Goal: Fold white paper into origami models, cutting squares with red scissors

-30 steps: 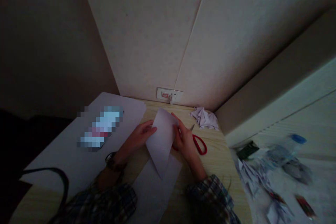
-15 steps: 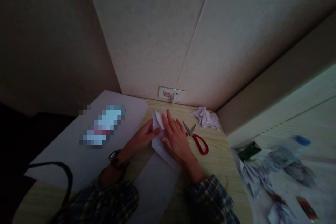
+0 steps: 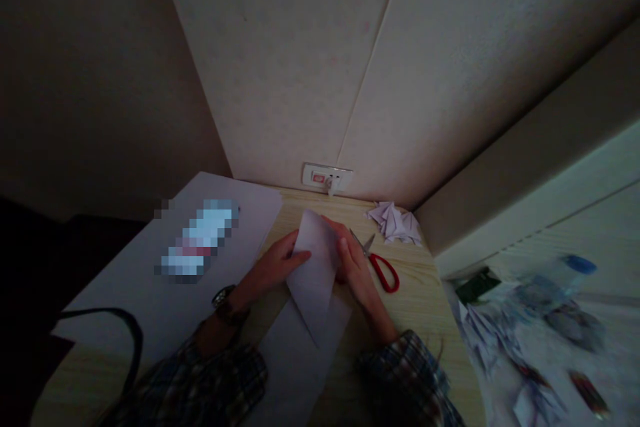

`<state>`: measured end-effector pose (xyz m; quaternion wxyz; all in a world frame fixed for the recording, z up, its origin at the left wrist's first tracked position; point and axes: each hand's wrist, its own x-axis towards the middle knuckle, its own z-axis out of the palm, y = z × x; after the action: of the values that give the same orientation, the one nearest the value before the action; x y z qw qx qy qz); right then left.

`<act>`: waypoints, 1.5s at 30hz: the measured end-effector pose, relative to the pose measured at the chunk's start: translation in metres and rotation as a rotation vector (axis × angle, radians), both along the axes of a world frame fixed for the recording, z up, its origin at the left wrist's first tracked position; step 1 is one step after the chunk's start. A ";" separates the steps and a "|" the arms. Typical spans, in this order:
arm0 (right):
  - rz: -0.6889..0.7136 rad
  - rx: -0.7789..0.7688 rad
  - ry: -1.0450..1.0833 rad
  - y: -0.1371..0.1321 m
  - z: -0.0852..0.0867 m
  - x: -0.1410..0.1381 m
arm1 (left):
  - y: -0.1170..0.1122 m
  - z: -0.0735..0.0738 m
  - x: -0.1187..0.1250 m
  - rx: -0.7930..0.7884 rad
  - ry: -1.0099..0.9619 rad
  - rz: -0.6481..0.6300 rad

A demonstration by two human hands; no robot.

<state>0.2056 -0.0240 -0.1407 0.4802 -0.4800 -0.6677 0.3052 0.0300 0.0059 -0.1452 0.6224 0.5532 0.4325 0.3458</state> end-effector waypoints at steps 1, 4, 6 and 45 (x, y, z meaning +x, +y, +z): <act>-0.021 -0.005 0.025 0.001 -0.001 0.000 | 0.000 0.000 0.000 -0.001 -0.007 0.008; -0.139 0.023 0.029 0.005 -0.004 0.001 | 0.000 0.000 0.000 -0.001 -0.028 0.033; -0.200 0.060 0.009 0.006 -0.006 0.000 | -0.001 0.000 0.000 -0.002 -0.027 0.041; -0.077 -0.239 0.169 0.005 0.004 -0.007 | -0.005 0.008 0.003 0.149 0.194 -0.153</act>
<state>0.1985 -0.0192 -0.1368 0.4855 -0.5315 -0.5649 0.4034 0.0331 0.0008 -0.1375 0.5594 0.6599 0.4203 0.2736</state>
